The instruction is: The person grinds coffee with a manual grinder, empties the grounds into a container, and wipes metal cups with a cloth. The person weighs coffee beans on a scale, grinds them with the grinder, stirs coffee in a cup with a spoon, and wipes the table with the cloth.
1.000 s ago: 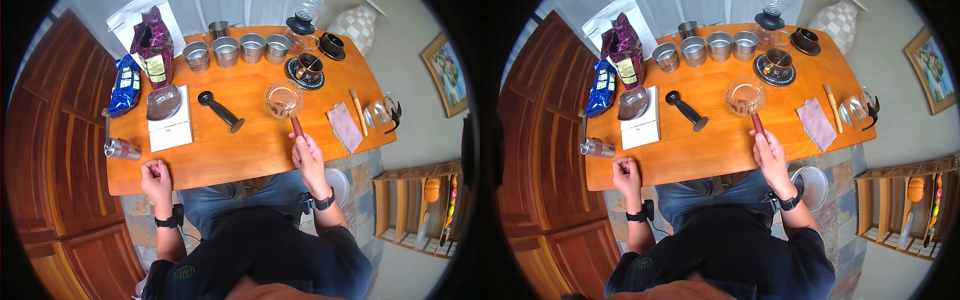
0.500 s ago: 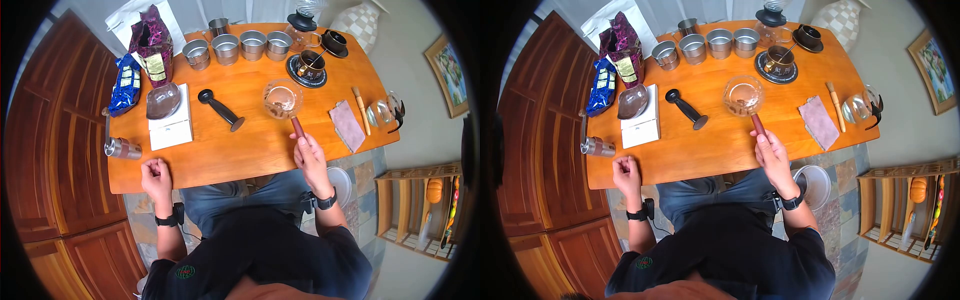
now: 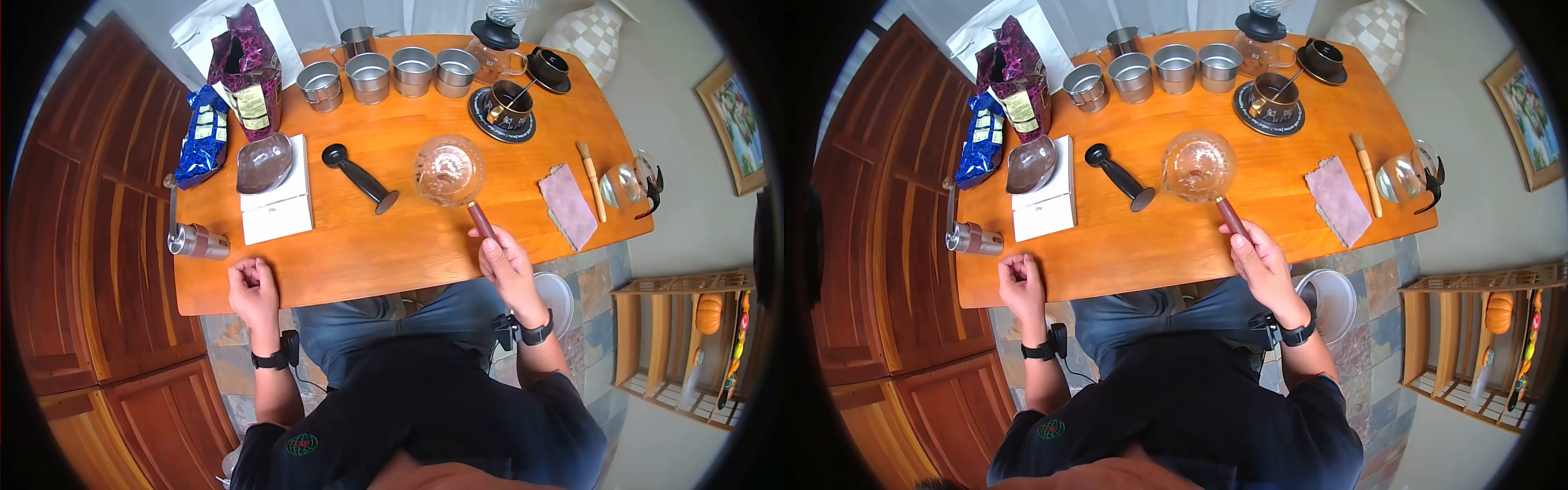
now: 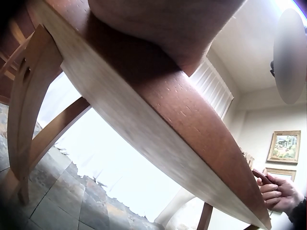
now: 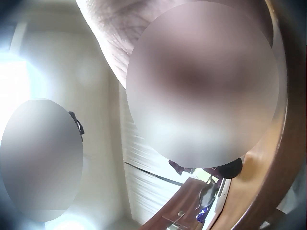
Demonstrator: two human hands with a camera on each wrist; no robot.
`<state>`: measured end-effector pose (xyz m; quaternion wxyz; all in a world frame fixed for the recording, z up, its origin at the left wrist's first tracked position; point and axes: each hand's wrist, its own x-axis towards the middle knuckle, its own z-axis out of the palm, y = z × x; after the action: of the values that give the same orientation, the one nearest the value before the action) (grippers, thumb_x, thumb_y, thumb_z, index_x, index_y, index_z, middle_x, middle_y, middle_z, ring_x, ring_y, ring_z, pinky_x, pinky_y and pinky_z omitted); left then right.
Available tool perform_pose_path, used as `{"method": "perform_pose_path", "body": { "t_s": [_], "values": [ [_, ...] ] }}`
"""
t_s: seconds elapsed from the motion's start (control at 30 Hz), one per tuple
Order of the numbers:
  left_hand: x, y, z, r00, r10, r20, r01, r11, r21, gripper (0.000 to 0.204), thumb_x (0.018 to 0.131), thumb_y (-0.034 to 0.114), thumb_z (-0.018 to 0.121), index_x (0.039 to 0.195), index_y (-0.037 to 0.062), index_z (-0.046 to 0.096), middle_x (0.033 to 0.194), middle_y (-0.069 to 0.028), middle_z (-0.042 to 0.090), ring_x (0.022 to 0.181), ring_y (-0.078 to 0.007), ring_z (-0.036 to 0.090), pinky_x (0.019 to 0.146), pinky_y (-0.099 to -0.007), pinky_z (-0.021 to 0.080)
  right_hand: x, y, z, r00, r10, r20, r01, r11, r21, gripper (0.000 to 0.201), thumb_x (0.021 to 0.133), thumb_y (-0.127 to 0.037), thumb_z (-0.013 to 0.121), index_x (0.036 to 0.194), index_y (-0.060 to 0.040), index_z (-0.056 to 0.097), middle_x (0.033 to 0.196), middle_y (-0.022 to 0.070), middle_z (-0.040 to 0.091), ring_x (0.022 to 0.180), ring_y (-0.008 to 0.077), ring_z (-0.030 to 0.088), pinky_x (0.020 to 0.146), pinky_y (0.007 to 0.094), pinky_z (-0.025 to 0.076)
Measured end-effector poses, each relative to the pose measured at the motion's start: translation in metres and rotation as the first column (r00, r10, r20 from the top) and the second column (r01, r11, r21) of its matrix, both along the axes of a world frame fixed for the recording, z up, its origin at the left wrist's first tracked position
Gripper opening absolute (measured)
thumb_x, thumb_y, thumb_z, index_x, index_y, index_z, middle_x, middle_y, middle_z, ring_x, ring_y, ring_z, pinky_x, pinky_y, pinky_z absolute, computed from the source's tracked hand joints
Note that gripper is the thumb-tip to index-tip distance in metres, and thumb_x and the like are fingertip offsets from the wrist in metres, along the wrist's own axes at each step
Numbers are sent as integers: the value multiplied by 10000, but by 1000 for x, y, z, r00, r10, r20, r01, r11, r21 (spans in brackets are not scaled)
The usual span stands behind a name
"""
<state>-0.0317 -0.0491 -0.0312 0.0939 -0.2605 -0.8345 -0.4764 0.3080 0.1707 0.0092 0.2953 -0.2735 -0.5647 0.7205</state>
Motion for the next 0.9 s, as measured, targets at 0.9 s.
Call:
{"method": "perform_pose_path", "body": {
  "t_s": [0.9],
  "values": [
    [1, 2, 1, 1000, 20, -7, -20, 1000, -10, 105, 926, 91, 704, 919, 41, 612, 634, 34, 514, 575, -47, 456, 556, -214, 418, -1, 2, 7, 992, -123, 8, 123, 990, -71, 332, 1079, -289, 504, 1238, -8, 583, 666, -88, 382, 548, 14, 307, 498, 204, 243]
  ]
}}
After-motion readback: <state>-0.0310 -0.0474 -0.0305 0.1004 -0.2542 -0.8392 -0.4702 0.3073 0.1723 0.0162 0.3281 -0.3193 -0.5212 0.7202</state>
